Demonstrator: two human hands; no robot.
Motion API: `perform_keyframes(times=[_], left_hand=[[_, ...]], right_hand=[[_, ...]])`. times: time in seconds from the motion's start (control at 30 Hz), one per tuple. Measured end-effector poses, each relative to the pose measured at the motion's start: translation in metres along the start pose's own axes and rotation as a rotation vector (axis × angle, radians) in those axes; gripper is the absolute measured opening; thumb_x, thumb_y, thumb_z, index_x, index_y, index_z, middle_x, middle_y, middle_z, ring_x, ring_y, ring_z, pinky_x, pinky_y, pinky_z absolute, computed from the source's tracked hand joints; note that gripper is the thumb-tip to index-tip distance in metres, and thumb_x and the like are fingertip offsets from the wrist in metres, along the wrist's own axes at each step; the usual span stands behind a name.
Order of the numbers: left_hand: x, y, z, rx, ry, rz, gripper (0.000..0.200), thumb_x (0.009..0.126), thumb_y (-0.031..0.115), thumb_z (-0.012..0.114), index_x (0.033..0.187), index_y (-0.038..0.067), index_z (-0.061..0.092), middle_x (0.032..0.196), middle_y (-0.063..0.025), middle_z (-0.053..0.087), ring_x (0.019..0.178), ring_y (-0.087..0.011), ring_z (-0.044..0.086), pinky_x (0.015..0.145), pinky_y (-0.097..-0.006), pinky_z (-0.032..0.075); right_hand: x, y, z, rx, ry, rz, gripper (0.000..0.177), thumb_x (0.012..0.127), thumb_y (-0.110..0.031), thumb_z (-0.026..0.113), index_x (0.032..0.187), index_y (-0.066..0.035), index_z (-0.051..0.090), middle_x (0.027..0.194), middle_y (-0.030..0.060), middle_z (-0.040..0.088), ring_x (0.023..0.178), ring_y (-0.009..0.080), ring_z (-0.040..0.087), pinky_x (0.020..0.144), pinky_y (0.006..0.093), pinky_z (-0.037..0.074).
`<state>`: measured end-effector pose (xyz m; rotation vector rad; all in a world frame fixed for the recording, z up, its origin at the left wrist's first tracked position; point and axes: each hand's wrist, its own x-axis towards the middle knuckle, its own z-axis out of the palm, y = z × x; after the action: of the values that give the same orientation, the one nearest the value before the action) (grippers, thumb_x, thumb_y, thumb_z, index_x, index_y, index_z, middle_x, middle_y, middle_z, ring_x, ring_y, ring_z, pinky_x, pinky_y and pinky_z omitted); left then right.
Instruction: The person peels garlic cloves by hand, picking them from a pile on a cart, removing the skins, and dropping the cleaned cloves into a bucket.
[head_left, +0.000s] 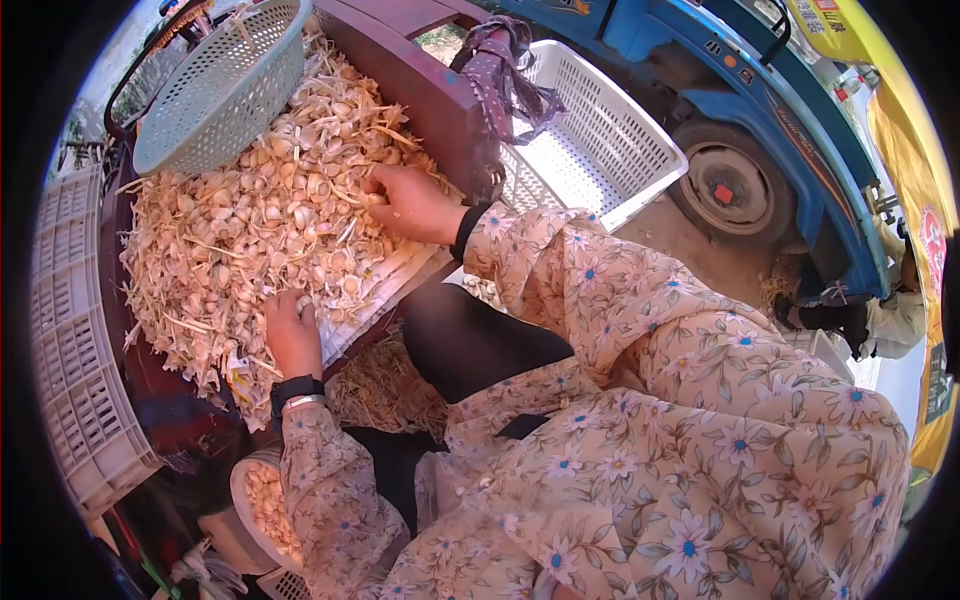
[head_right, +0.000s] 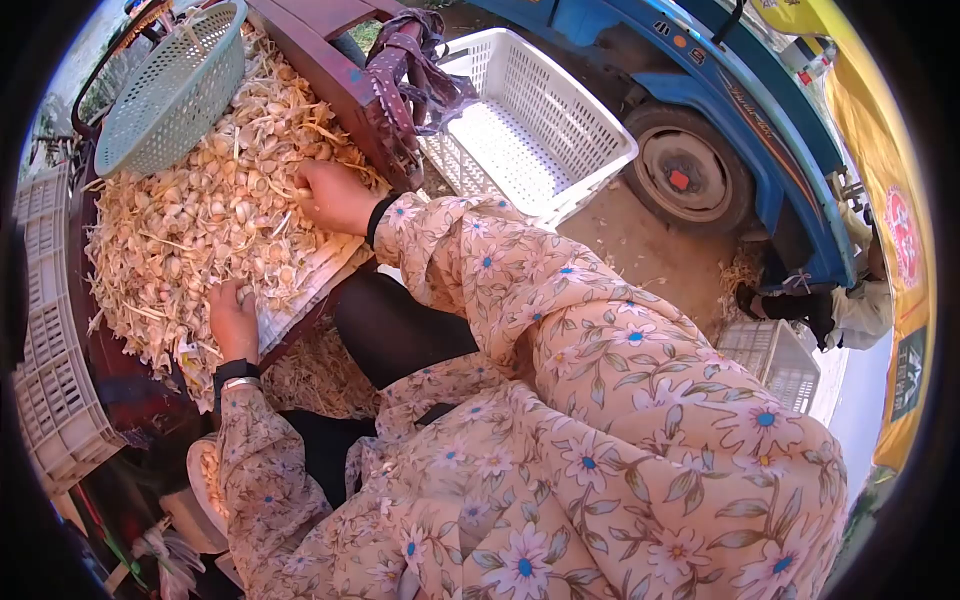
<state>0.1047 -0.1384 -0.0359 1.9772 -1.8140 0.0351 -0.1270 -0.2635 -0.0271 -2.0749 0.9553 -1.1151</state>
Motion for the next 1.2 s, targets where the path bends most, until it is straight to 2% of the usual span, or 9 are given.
perform_keyframes(times=[0.07,0.2,0.3,0.43,0.6,0.83,0.97,1.0,1.2], left_hand=[[-0.001,-0.004,-0.002,0.008,0.029,-0.030,0.028,0.072,0.006,0.066,0.099,0.007,0.059,0.095,-0.0144,0.054,0.084,-0.0326,0.056,0.071,-0.0387,0.046],[0.002,-0.015,-0.010,-0.059,-0.096,-0.006,0.030,0.073,0.006,0.067,0.102,0.005,0.058,0.085,-0.0091,0.055,0.071,-0.0228,0.056,0.064,-0.0307,0.046],[-0.003,-0.009,-0.019,-0.709,-0.127,-0.484,0.026,0.079,0.008,0.064,0.104,0.002,0.056,0.085,-0.0043,0.056,0.066,-0.0132,0.054,0.058,-0.0232,0.045],[-0.027,0.009,-0.038,-1.540,-0.042,-0.537,0.029,0.087,0.013,0.056,0.113,0.000,0.051,0.093,-0.0062,0.059,0.066,-0.0076,0.052,0.057,-0.0175,0.044],[-0.061,0.056,-0.060,-2.079,-0.166,-0.457,0.043,0.089,0.016,0.052,0.127,-0.002,0.040,0.102,-0.0114,0.056,0.074,-0.0078,0.050,0.061,-0.0154,0.043],[-0.089,0.080,-0.077,-1.790,-0.150,-0.508,0.034,0.090,0.009,0.047,0.122,0.000,0.041,0.103,-0.0117,0.056,0.079,-0.0120,0.056,0.063,-0.0210,0.046],[-0.100,0.097,-0.083,-1.708,-0.067,-0.614,0.021,0.089,0.006,0.046,0.110,0.004,0.044,0.099,-0.0109,0.058,0.081,-0.0148,0.060,0.069,-0.0239,0.050],[-0.104,0.095,-0.082,-1.719,-0.087,-0.636,0.020,0.089,0.007,0.047,0.109,0.005,0.045,0.098,-0.0106,0.058,0.081,-0.0151,0.060,0.070,-0.0244,0.050],[-0.127,0.099,-0.079,-1.709,-0.157,-0.818,0.020,0.090,0.012,0.051,0.108,0.006,0.045,0.094,-0.0089,0.058,0.079,-0.0151,0.061,0.066,-0.0253,0.051]], right_hand=[[-0.004,0.003,0.004,0.188,-0.001,0.039,0.022,0.079,-0.011,0.060,0.097,0.001,0.054,0.081,0.0070,0.058,0.070,0.0137,0.055,0.064,0.0287,0.046],[-0.025,-0.039,-0.003,0.730,-0.156,0.388,0.024,0.085,-0.006,0.056,0.108,0.000,0.052,0.082,0.0038,0.057,0.066,0.0084,0.055,0.061,0.0223,0.047],[-0.047,-0.059,0.000,0.767,-0.203,0.480,0.026,0.084,-0.005,0.057,0.109,-0.001,0.052,0.083,0.0042,0.058,0.067,0.0090,0.056,0.061,0.0233,0.048],[-0.065,-0.082,0.009,0.884,-0.259,0.660,0.019,0.085,-0.011,0.057,0.102,-0.003,0.052,0.083,0.0042,0.057,0.066,0.0102,0.057,0.058,0.0236,0.049],[-0.064,-0.124,0.007,1.132,-0.414,0.599,0.022,0.083,-0.017,0.062,0.100,-0.004,0.054,0.076,-0.0015,0.055,0.063,0.0052,0.052,0.054,0.0200,0.044],[-0.082,-0.129,0.013,0.603,-0.330,0.192,0.034,0.070,-0.019,0.076,0.094,-0.002,0.060,0.072,-0.0035,0.050,0.071,0.0053,0.049,0.062,0.0198,0.040],[-0.098,-0.134,0.006,0.243,-0.182,-0.138,0.030,0.065,-0.016,0.077,0.088,-0.005,0.061,0.072,0.0032,0.053,0.069,0.0166,0.055,0.063,0.0265,0.044],[-0.103,-0.133,0.009,0.360,-0.231,-0.100,0.022,0.067,-0.016,0.073,0.083,-0.007,0.061,0.074,0.0067,0.054,0.069,0.0246,0.056,0.061,0.0314,0.045],[-0.112,-0.134,0.001,0.071,-0.437,-0.249,0.013,0.073,-0.017,0.066,0.076,-0.006,0.059,0.073,0.0086,0.054,0.067,0.0289,0.057,0.057,0.0360,0.044]])
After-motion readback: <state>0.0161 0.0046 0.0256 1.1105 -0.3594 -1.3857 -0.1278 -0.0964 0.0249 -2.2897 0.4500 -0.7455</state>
